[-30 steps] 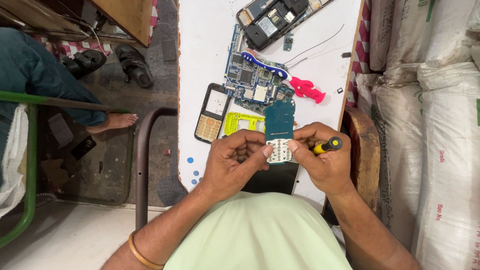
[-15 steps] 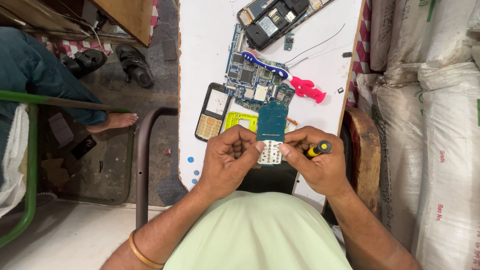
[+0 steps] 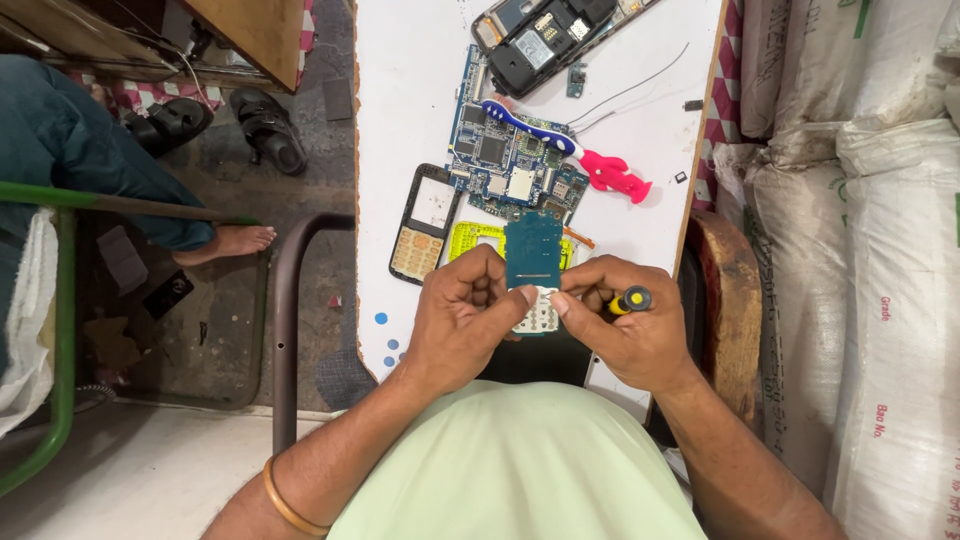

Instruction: The person cleans a small blue circuit board using a toothbrush and a screwdriver. They scrub the board's surface and edges, then use the screwdriver to scrape or clean specific areas. The person handles the board with both hands and rotates it to access different sides.

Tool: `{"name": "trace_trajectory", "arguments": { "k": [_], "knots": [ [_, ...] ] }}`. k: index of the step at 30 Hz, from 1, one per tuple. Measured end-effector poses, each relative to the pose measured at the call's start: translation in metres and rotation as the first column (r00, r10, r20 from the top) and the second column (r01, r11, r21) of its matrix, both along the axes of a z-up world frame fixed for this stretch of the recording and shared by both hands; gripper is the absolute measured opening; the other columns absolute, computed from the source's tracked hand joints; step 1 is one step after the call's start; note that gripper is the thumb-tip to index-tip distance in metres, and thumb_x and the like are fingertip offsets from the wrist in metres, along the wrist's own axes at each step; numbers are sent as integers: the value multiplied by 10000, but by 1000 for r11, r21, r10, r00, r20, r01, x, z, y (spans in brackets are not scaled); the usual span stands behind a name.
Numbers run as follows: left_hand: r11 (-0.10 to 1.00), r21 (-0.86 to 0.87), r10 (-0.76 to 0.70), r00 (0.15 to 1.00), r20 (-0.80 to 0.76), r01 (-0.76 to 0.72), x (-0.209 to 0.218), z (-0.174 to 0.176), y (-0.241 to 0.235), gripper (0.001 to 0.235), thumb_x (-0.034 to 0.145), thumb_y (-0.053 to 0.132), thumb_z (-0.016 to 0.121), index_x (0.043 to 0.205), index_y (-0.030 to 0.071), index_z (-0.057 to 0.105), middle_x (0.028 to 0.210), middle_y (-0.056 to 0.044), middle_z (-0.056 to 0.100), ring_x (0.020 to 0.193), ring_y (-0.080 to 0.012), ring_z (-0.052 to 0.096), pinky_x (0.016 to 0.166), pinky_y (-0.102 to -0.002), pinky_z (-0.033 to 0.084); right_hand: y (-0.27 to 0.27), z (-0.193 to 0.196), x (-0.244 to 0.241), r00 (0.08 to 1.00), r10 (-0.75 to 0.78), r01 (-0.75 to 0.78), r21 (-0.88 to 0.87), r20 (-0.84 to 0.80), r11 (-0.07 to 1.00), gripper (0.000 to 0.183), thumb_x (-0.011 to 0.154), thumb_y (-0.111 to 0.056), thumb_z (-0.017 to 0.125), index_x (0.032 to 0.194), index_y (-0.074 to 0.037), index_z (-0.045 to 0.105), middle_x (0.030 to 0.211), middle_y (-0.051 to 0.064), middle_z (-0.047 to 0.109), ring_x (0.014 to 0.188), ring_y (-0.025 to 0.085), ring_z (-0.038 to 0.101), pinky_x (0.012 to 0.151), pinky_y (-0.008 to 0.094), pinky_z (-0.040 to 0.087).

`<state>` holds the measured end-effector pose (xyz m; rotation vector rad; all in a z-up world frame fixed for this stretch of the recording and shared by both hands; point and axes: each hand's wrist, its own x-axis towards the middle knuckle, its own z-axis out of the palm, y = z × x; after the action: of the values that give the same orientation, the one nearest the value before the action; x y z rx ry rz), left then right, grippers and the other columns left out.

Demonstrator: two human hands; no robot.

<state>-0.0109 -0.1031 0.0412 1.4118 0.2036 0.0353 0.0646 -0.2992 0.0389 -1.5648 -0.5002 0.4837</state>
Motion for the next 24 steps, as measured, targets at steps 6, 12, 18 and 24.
{"name": "trace_trajectory", "arguments": {
  "k": [6,12,18,24],
  "knots": [
    [995,-82,45,996,-72,-50,1,2,2,118,974,127,707,939,41,633,703,30,603,573,-10,548,495,-190,530,0,4,5,998,58,-56,103,-14,993,280,956,-29,708,1215,64,659,943,72,738,771,37,641,622,180,487],
    [974,-228,5,999,-40,-14,2,-7,4,259,1034,141,651,1211,-49,658,841,-75,722,683,-101,696,619,-234,605,0,7,9,993,1,11,96,-122,995,353,956,-32,705,1283,82,637,925,99,741,775,53,638,645,178,477],
    [944,-322,-82,996,-19,72,1,-15,5,403,1044,127,600,1401,-56,562,996,-135,743,801,-166,750,690,-278,641,-3,2,17,977,-57,82,114,-207,990,348,945,-33,714,1266,86,654,910,106,744,717,52,602,594,180,419],
    [949,-305,-78,997,1,75,1,-14,6,391,1061,117,590,1413,-51,567,1010,-130,730,815,-156,734,700,-271,630,-4,2,18,973,-2,32,129,-229,991,360,934,-35,715,1266,87,649,927,95,733,714,36,583,552,166,380]
  ]
}}
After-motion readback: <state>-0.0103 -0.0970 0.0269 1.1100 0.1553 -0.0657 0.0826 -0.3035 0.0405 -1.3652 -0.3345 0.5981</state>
